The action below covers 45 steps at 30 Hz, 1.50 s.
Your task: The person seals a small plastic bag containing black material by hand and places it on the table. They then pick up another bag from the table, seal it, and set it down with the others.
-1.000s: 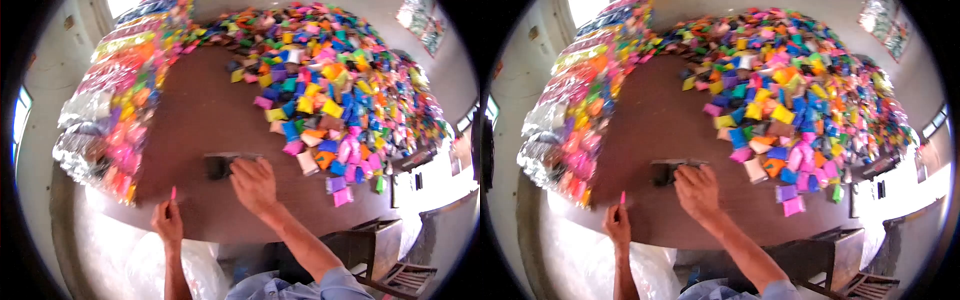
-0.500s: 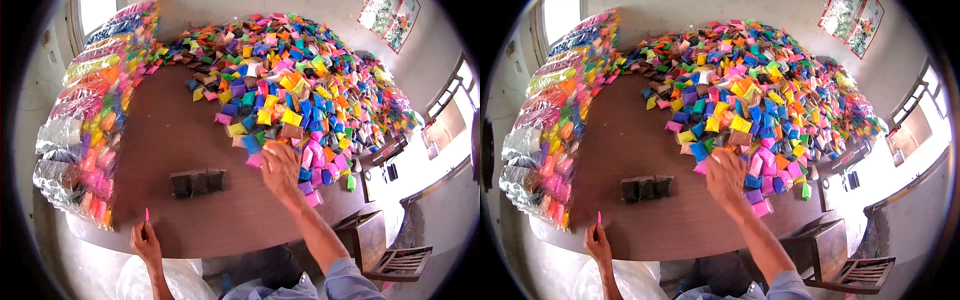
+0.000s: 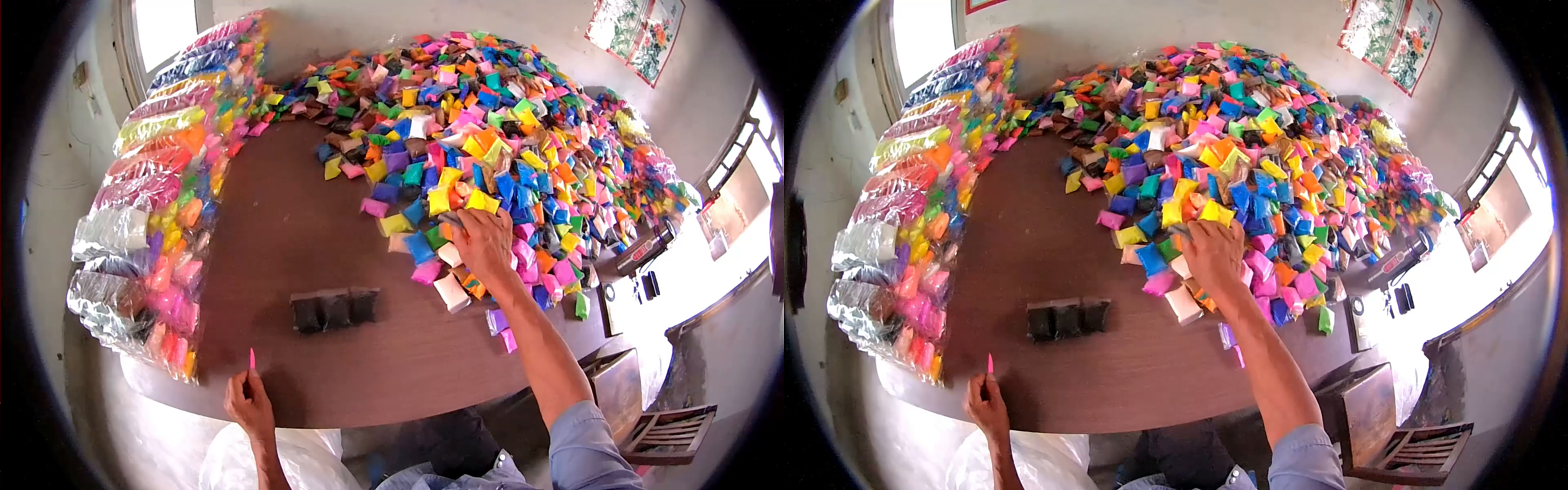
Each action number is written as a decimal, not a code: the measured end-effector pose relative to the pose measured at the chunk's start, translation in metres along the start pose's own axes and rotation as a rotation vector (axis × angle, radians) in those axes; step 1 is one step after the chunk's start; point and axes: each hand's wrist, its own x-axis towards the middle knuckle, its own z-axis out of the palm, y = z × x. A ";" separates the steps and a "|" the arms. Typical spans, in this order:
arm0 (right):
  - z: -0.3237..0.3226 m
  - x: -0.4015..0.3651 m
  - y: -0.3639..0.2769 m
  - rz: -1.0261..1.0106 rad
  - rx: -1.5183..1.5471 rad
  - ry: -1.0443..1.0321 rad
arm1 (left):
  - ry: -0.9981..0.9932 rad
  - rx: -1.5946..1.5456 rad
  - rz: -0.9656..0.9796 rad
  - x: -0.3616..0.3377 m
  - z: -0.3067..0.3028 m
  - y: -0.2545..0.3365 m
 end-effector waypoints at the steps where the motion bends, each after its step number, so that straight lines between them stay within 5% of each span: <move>1: -0.002 0.001 0.000 0.068 0.081 0.060 | 0.005 0.002 0.011 0.000 0.001 -0.002; 5: -0.007 -0.003 0.013 0.179 0.173 0.082 | 0.000 0.008 0.015 -0.001 0.000 -0.006; 9: -0.026 -0.003 0.018 0.273 0.356 0.328 | 0.046 0.001 0.086 0.001 0.000 0.000; 17: -0.081 -0.146 -0.032 0.663 0.811 -0.127 | -0.014 0.095 0.049 -0.003 0.001 0.008; 20: -0.079 -0.200 -0.064 0.772 1.020 -0.170 | 0.007 0.265 0.197 0.000 -0.004 0.024; 23: -0.082 -0.221 -0.077 0.646 0.902 -0.163 | 0.085 0.389 0.442 0.001 0.000 0.023; 25: -0.089 -0.224 -0.084 0.438 0.798 -0.109 | 0.025 0.200 0.537 -0.010 0.006 0.048; 27: -0.091 -0.226 -0.086 0.494 0.760 -0.232 | -0.200 -0.020 0.304 -0.043 0.032 0.073; 31: -0.087 -0.230 -0.087 0.320 0.694 -0.096 | -0.598 -0.499 0.245 -0.085 0.079 0.171; 32: -0.086 -0.232 -0.086 0.316 0.739 -0.059 | -0.601 -0.503 0.252 -0.086 0.083 0.183; 34: -0.084 -0.233 -0.083 0.318 0.782 -0.014 | -0.964 -0.426 0.112 -0.080 0.078 0.212; 37: -0.082 -0.235 -0.081 0.480 0.917 -0.012 | -1.068 -0.660 -0.076 -0.081 0.088 0.211; 39: -0.080 -0.231 -0.080 0.649 0.924 -0.119 | -1.058 -0.581 -0.022 -0.083 0.094 0.205; 45: -0.092 -0.226 -0.084 0.593 0.962 -0.078 | -0.876 -0.446 0.058 -0.097 0.100 0.195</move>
